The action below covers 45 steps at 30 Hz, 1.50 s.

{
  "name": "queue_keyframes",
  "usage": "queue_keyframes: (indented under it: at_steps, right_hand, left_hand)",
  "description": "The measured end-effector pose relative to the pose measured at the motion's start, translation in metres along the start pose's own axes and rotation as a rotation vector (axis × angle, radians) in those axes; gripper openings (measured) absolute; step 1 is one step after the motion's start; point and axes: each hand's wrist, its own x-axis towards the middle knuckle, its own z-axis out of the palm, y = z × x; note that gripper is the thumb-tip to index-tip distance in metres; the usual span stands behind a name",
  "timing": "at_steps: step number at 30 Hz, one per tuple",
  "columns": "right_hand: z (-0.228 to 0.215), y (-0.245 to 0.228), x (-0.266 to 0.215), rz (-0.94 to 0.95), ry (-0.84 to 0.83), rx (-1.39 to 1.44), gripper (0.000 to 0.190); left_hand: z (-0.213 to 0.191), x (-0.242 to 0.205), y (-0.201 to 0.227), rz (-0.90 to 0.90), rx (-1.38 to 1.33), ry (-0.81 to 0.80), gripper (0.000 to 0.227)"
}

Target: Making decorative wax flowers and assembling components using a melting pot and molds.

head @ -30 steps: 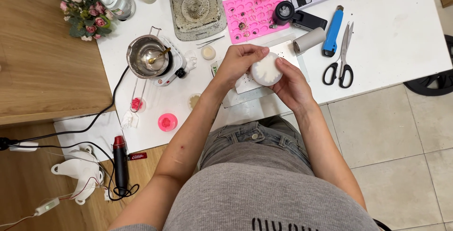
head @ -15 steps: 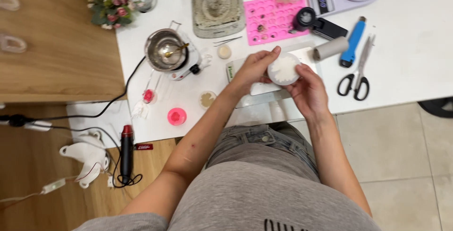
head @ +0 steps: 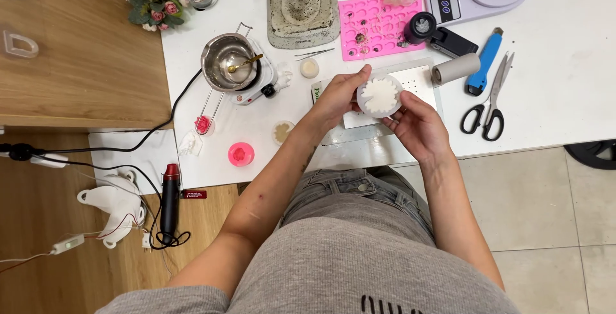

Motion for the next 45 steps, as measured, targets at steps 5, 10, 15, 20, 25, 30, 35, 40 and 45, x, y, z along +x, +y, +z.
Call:
queue_keyframes:
  at_steps: [5, 10, 15, 20, 25, 30, 35, 40, 45]
  right_hand:
    - [-0.008, 0.0, 0.004, -0.048, -0.044, -0.181, 0.033]
    - [-0.008, 0.002, 0.004, -0.103, -0.035, -0.225, 0.028]
    - [-0.003, 0.005, 0.007, -0.093, 0.024, -0.147, 0.033]
    - [0.001, 0.009, 0.007, -0.002, -0.003, 0.011, 0.043]
    - [-0.003, 0.01, 0.008, -0.03, 0.016, 0.01, 0.044]
    - [0.001, 0.003, 0.005, -0.088, 0.068, -0.005, 0.041]
    - [-0.007, -0.001, -0.001, -0.072, -0.006, -0.069, 0.036]
    - [-0.006, 0.0, -0.004, -0.046, -0.003, -0.167, 0.038]
    - [-0.002, -0.001, -0.003, -0.025, 0.019, -0.074, 0.042]
  left_hand:
    - [0.002, 0.003, 0.001, 0.096, 0.233, -0.018, 0.05]
    - [0.013, -0.009, 0.012, 0.096, 0.175, -0.032, 0.053]
    - [0.011, -0.005, 0.004, 0.069, 0.144, -0.019, 0.058]
    - [0.004, 0.008, -0.002, 0.012, 0.081, 0.012, 0.064]
    - [0.013, 0.009, 0.008, -0.016, 0.118, 0.033, 0.065]
    - [0.018, 0.012, 0.015, 0.028, 0.174, 0.01, 0.064]
    - [0.008, 0.028, 0.008, 0.103, 0.188, 0.016, 0.044]
    - [0.024, 0.02, 0.022, 0.068, 0.286, 0.0, 0.034]
    - [0.026, 0.032, 0.019, 0.087, 0.322, -0.002, 0.029]
